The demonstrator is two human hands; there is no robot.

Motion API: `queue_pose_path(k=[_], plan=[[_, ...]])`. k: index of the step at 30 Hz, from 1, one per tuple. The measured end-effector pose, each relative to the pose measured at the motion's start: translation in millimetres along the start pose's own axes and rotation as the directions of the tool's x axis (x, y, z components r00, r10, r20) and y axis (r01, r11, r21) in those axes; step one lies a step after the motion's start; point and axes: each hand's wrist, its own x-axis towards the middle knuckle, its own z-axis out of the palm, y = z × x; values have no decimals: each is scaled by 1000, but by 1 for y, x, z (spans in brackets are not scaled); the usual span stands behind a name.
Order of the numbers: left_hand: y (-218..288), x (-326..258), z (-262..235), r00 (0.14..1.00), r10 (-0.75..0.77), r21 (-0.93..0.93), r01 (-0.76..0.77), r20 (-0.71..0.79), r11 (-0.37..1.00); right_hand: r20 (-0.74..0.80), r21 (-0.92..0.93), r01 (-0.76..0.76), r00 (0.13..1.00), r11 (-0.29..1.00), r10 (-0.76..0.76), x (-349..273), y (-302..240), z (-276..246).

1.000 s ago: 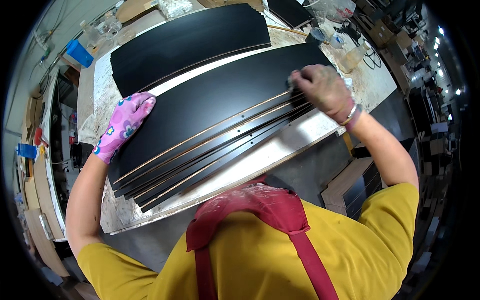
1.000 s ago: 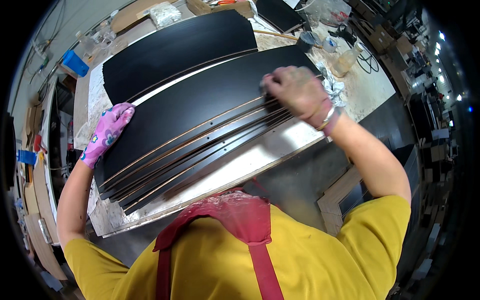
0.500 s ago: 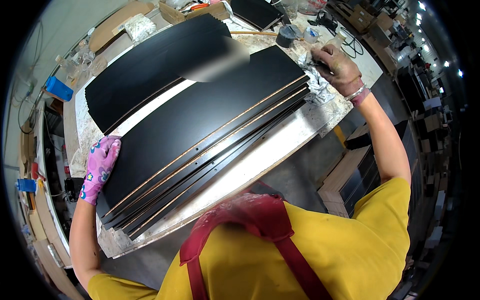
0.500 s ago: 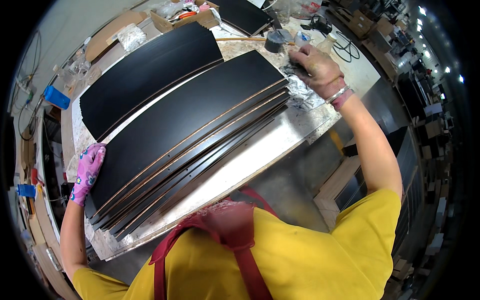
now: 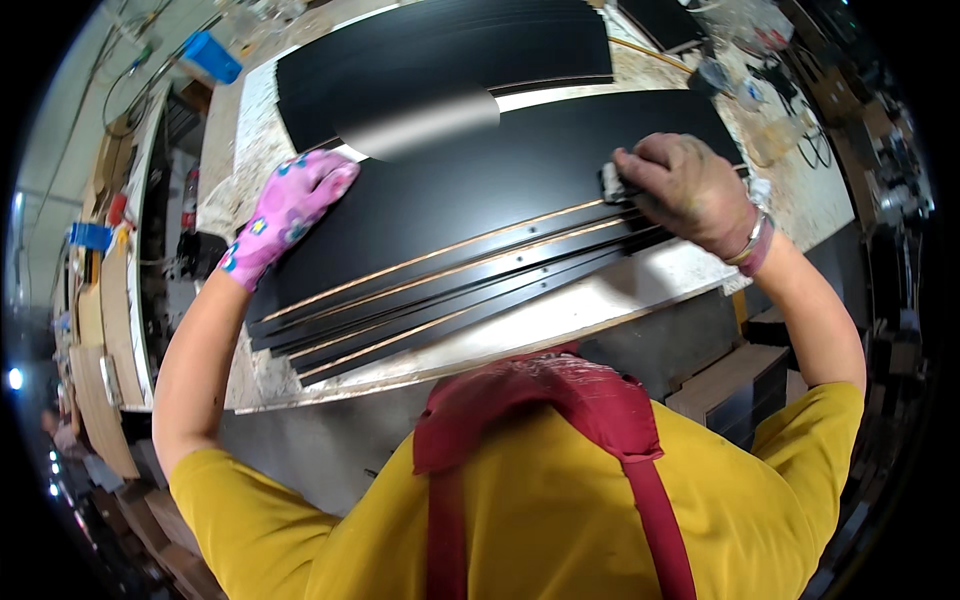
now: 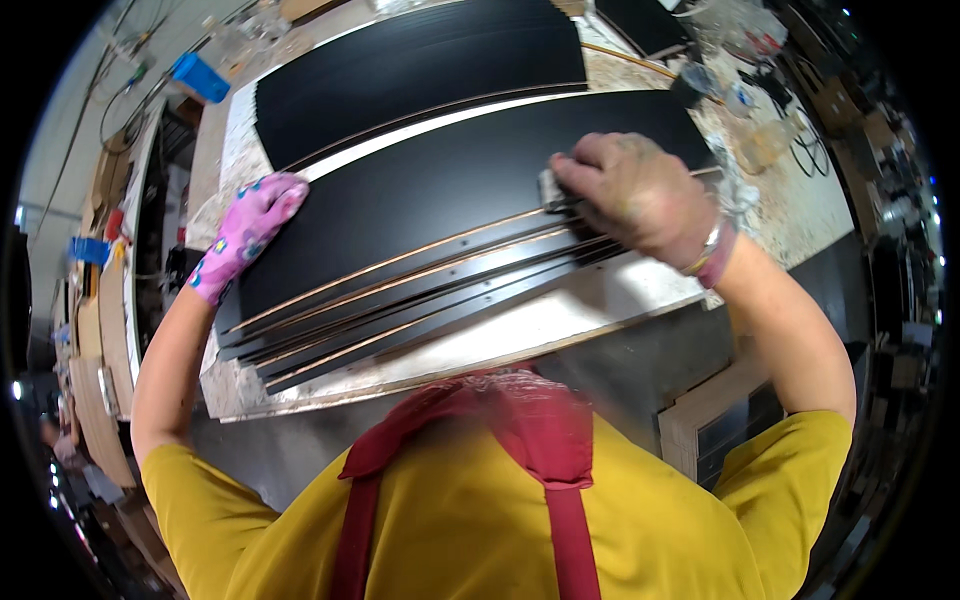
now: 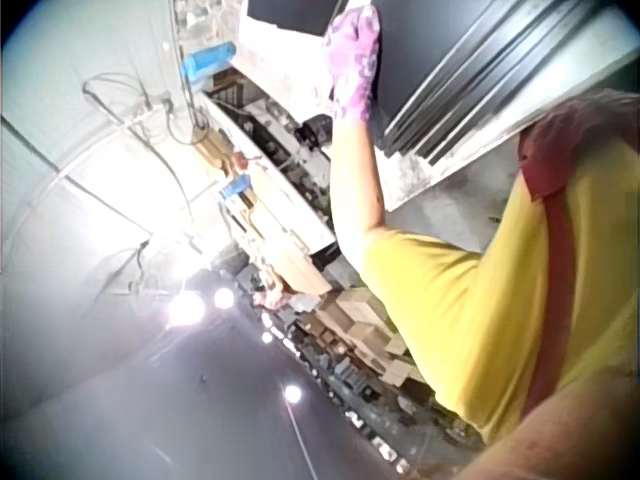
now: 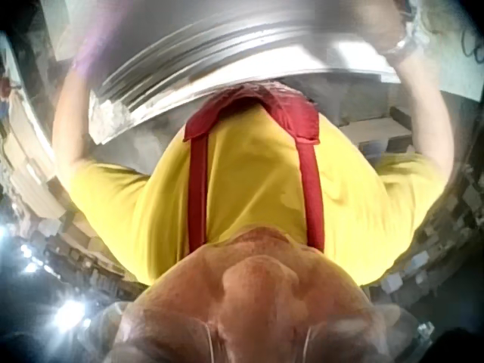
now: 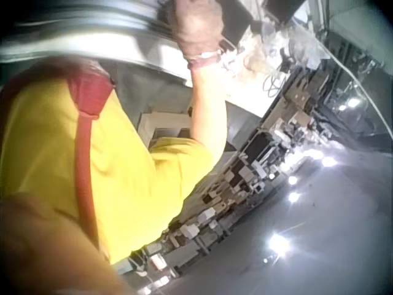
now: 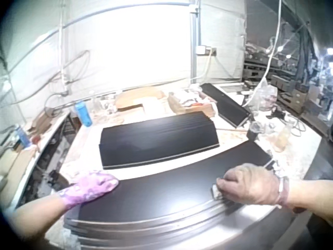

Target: The person wipes the edges and surfaces of black furniture panels with a cloth, handling them one at a time and placing them in a stack.

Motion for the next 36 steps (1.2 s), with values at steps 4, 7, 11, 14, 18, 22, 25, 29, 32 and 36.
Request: queue_pose_path(k=[4, 7, 11, 14, 18, 22, 25, 29, 32, 36], plan=[[-15, -1, 3, 1000, 4, -49, -4, -1, 999, -34, 79, 161, 987, 984, -158, 82, -72, 27], [1, 5, 1, 1000, -2, -91, 2, 1, 996, -123, 220, 206, 976, 954, -182, 138, -128, 52], [-2, 10, -5, 961, -198, -276, 247, 193, 929, -190, 261, 231, 964, 937, -184, 185, -176, 60], [-13, 0, -9, 999, -44, -358, 44, 9, 933, -207, 229, 290, 947, 929, -244, 182, -152, 39], [20, -39, -14, 958, 6, -77, -29, -286, 997, -240, 685, 10, 947, 728, 213, 173, -69, 14], [70, -65, 37, 916, 299, 295, -217, -269, 931, -160, 592, 63, 986, 803, 41, 221, -82, 20], [79, -68, 62, 909, 305, 324, -208, -286, 923, -41, 440, 300, 948, 846, -315, 269, -146, 28], [83, -72, 68, 900, 290, 313, -187, -326, 931, 12, 604, 499, 774, 622, -633, 313, -213, 57], [85, -70, 71, 895, 281, 300, -179, -345, 937, 61, 517, 579, 709, 630, -702, 328, -221, 64], [84, -73, 71, 895, 268, 278, -173, -356, 945, 72, 48, 558, 825, 828, -560, 374, -198, 79]])
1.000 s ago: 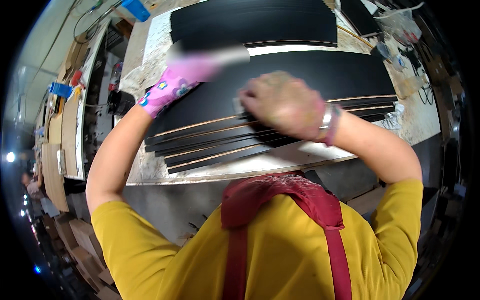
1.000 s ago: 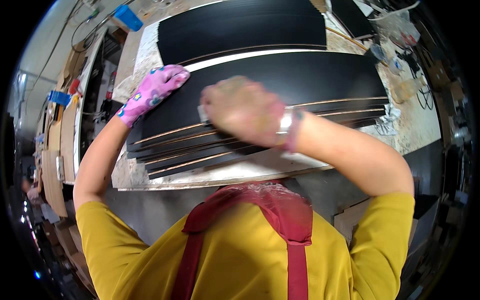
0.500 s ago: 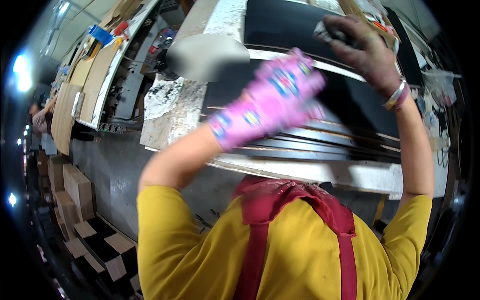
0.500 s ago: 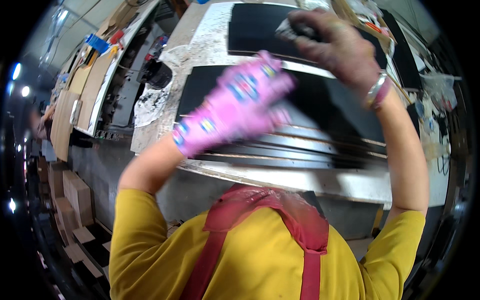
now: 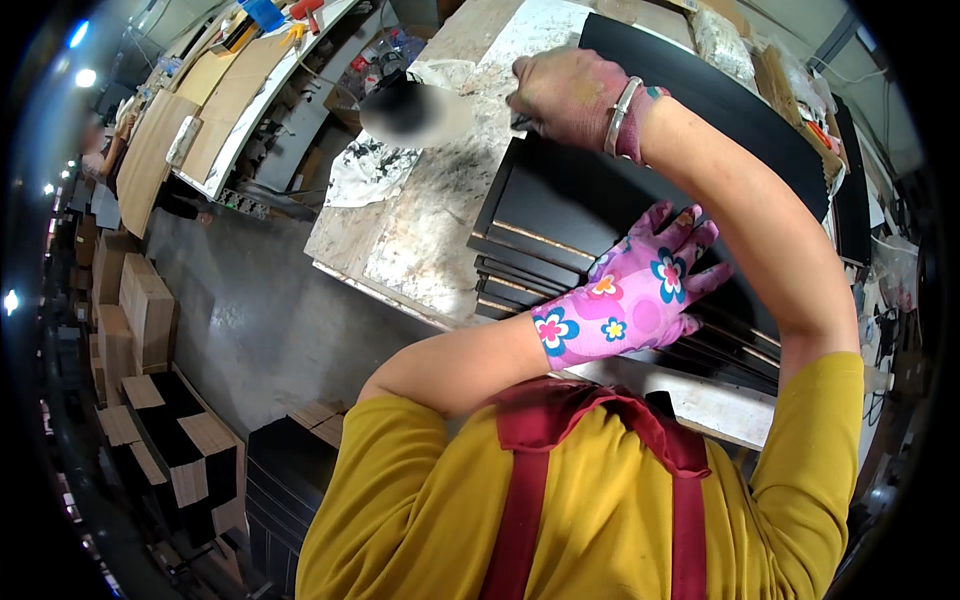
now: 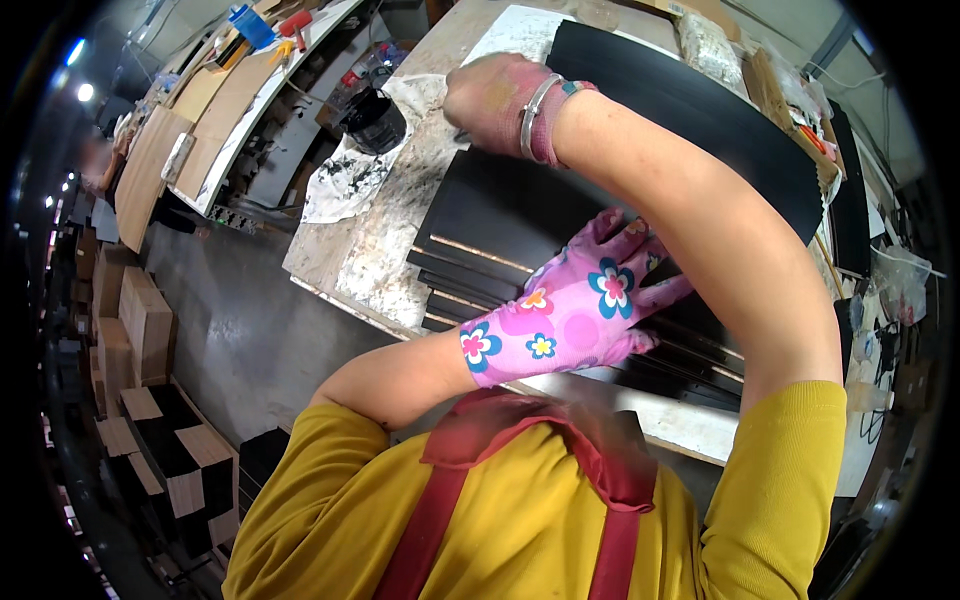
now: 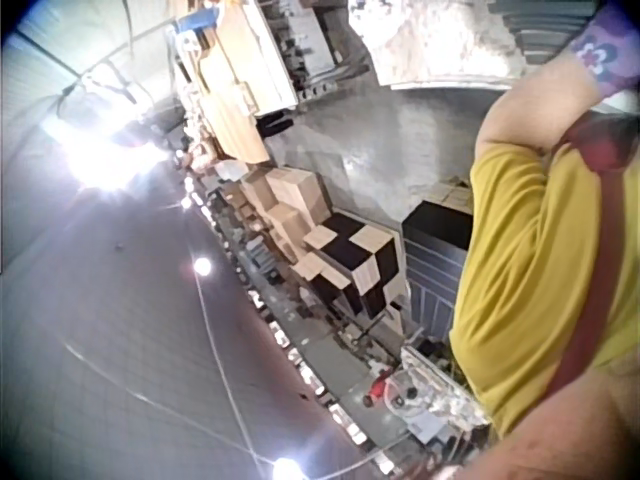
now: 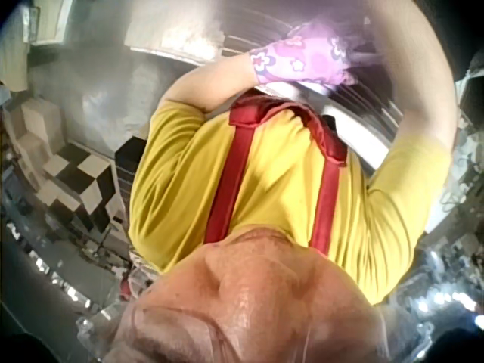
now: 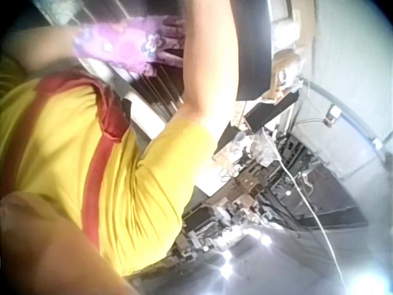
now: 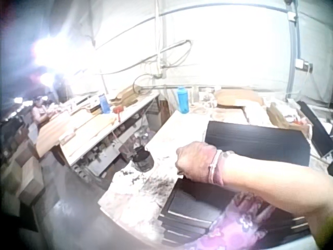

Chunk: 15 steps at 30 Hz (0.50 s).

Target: The person wipes the edges and surfaces of black furniture panels with a cloth, handling them one at a time and placing them in a stack.

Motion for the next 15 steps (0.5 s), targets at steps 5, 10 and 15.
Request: queue_pose_path(k=[5, 10, 15], plan=[[1, -1, -4, 1000, -7, -17, 7, 6, 1000, -28, 406, 148, 988, 902, -149, -21, -44, -18], [5, 15, -20, 998, -25, -49, 28, 53, 998, -240, 50, -300, 922, 953, 303, -62, 34, 1], [-60, 9, -55, 928, -297, -549, 373, 226, 748, -171, 615, -636, 468, 465, 867, -313, 99, -16]])
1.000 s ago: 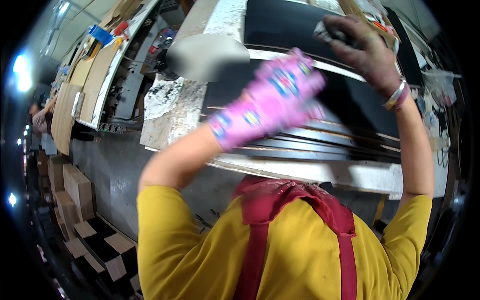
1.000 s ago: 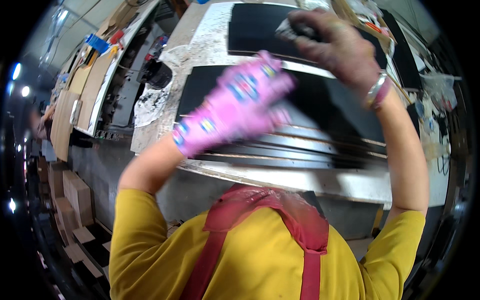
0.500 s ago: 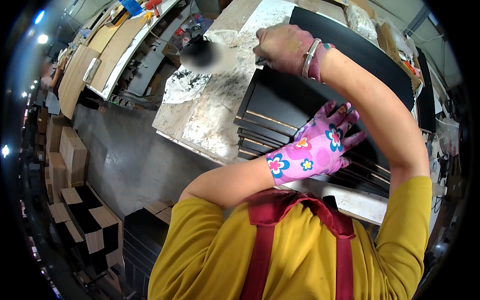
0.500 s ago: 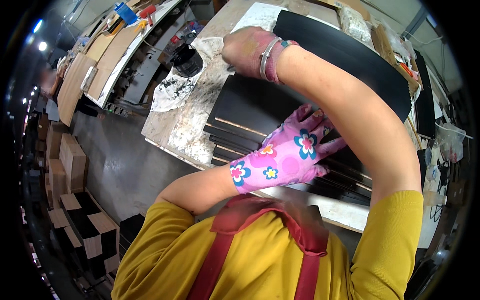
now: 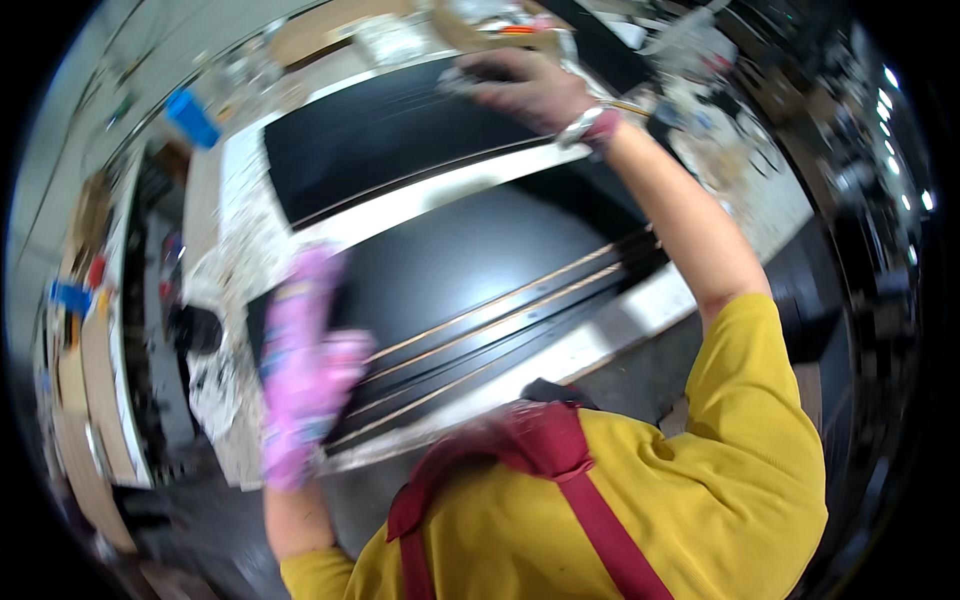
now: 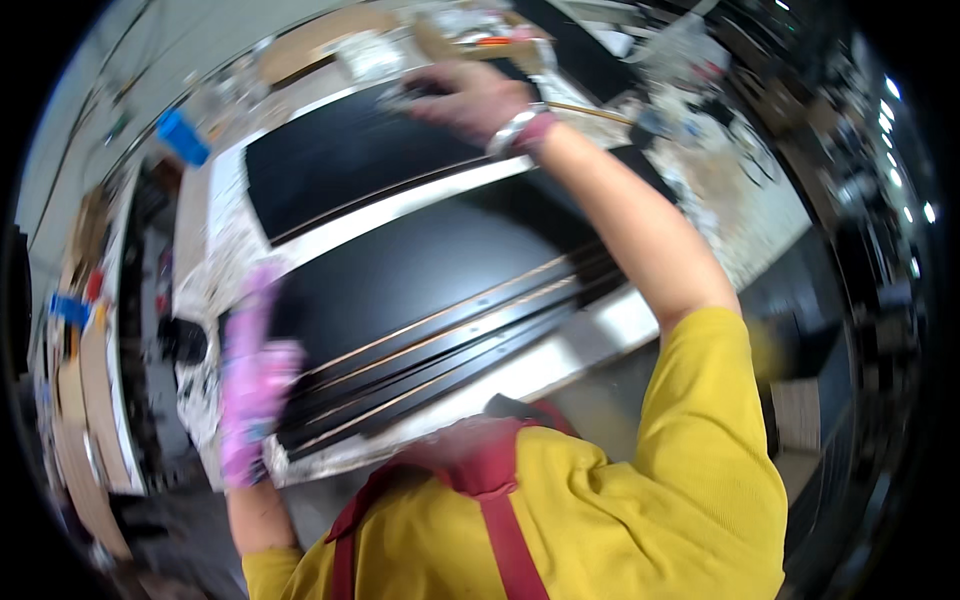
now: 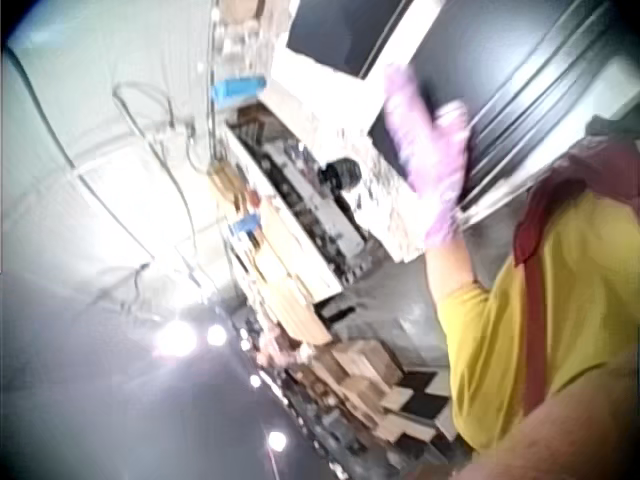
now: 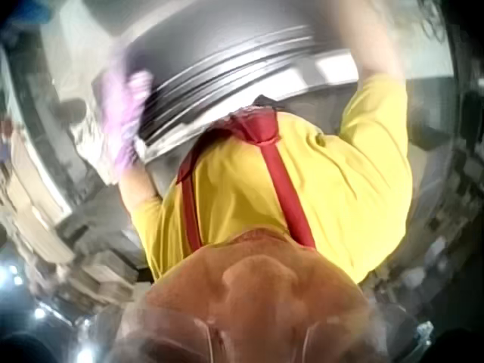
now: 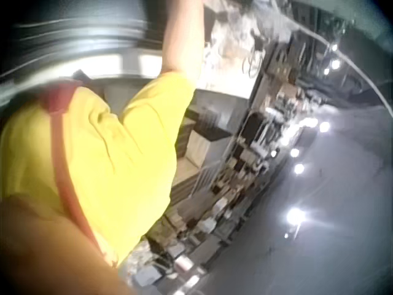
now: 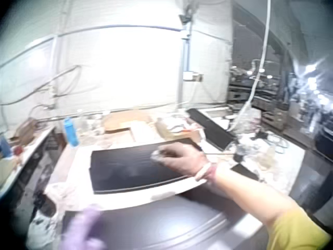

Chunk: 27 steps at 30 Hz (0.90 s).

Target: The person wipes the edges and surfaces of black furniture panels with a cloth, handling them one at a time and placing them in a stack.

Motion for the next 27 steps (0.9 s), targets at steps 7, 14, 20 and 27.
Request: queue_pose_path(k=[7, 14, 20, 27], plan=[[-162, -54, -71, 804, -565, -589, 369, -186, 719, -145, 891, -264, 605, 369, 783, -176, 178, -154], [-99, -65, -52, 668, -744, -748, 502, 16, 434, -356, 527, -278, 786, 803, 506, -216, 207, -111], [-96, 22, -79, 817, -456, -362, 330, -353, 872, -478, 612, -173, 696, 771, 536, -226, 228, -106], [-58, 212, -30, 983, -43, 588, -73, 181, 805, -407, 654, -362, 572, 665, 712, -198, 151, -107]])
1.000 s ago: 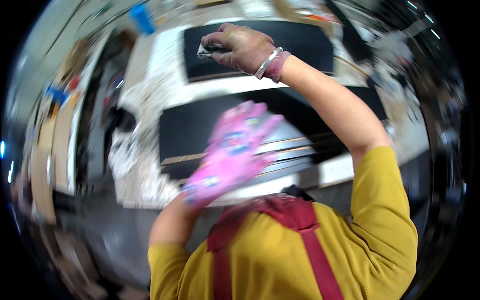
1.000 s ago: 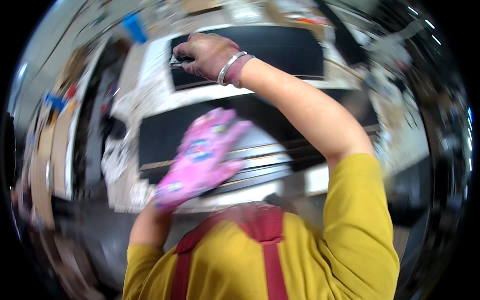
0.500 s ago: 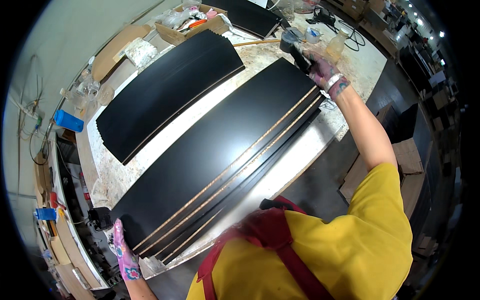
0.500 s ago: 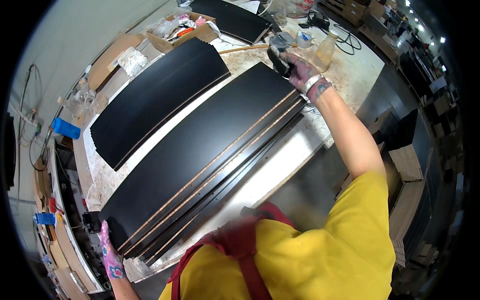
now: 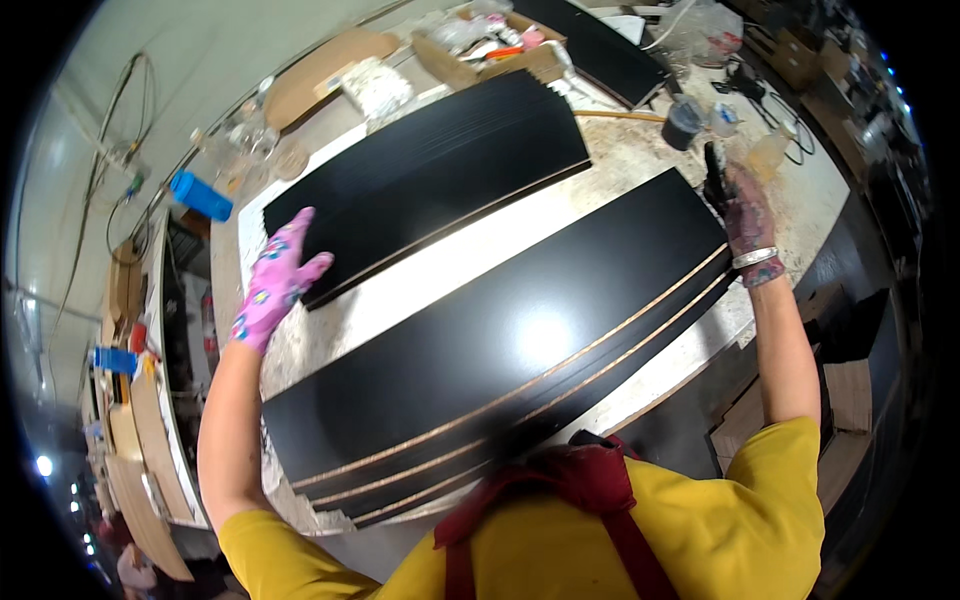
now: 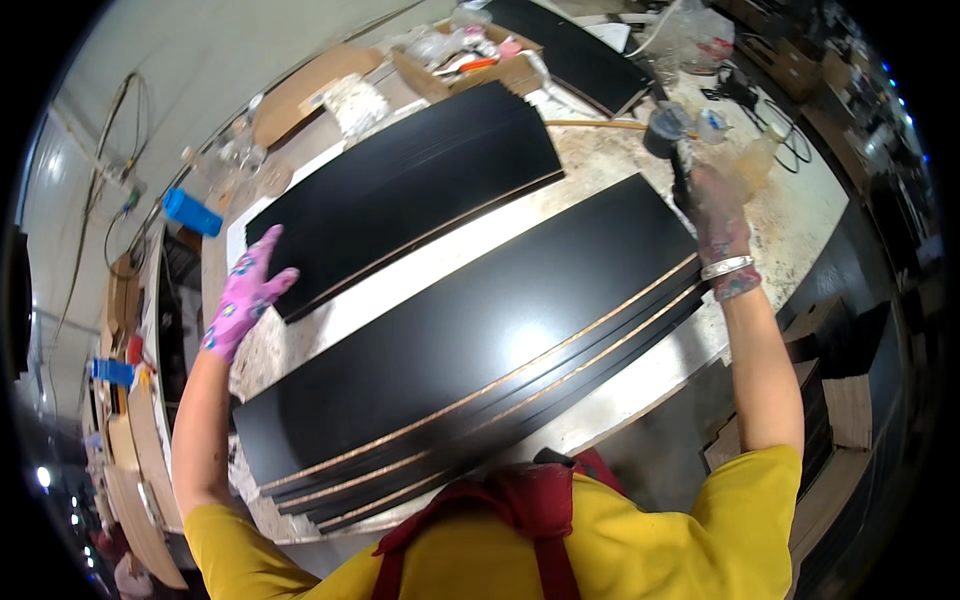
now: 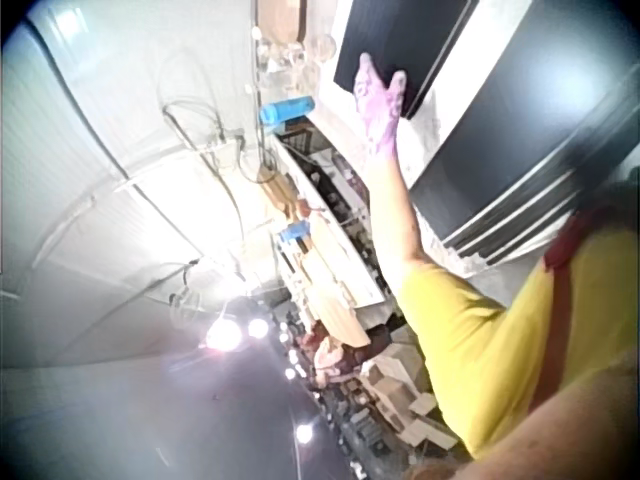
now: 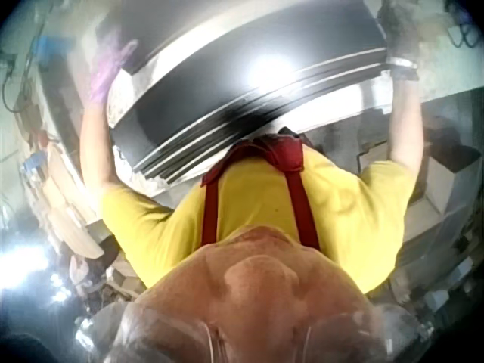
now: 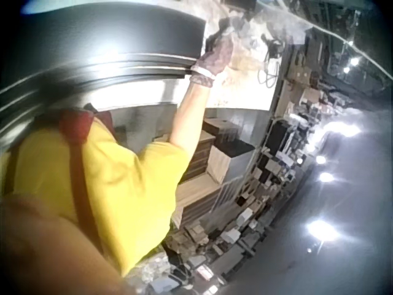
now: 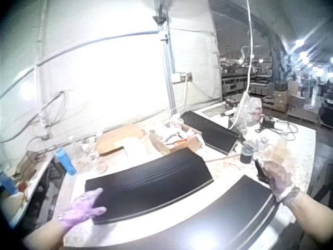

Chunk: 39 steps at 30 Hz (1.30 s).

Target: The person wipes the edges and surfaces of black furniture panels with a cloth, handling them one at a time and placing them in a stack.

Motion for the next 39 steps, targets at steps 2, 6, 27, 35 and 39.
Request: queue_pose_path(k=[2, 6, 27, 35, 39], plan=[[-4, 49, 32, 990, 138, 113, -134, -26, 985, 4, 273, -64, 998, 960, 65, -4, 1, -4], [-36, 81, 74, 970, 154, 188, -119, -189, 975, 74, -54, 97, 993, 994, -93, 2, -19, -6], [-157, 3, 103, 642, -654, -705, 671, 400, 228, 862, -446, 371, 423, 815, 279, 234, 97, 148], [-153, -2, 102, 704, -666, -757, 569, 247, 321, 770, -313, -37, 575, 949, 276, 198, 72, 156], [-165, -11, 84, 619, -784, -762, 530, 47, 373, 767, -227, -25, 611, 974, 194, 201, 50, 147]])
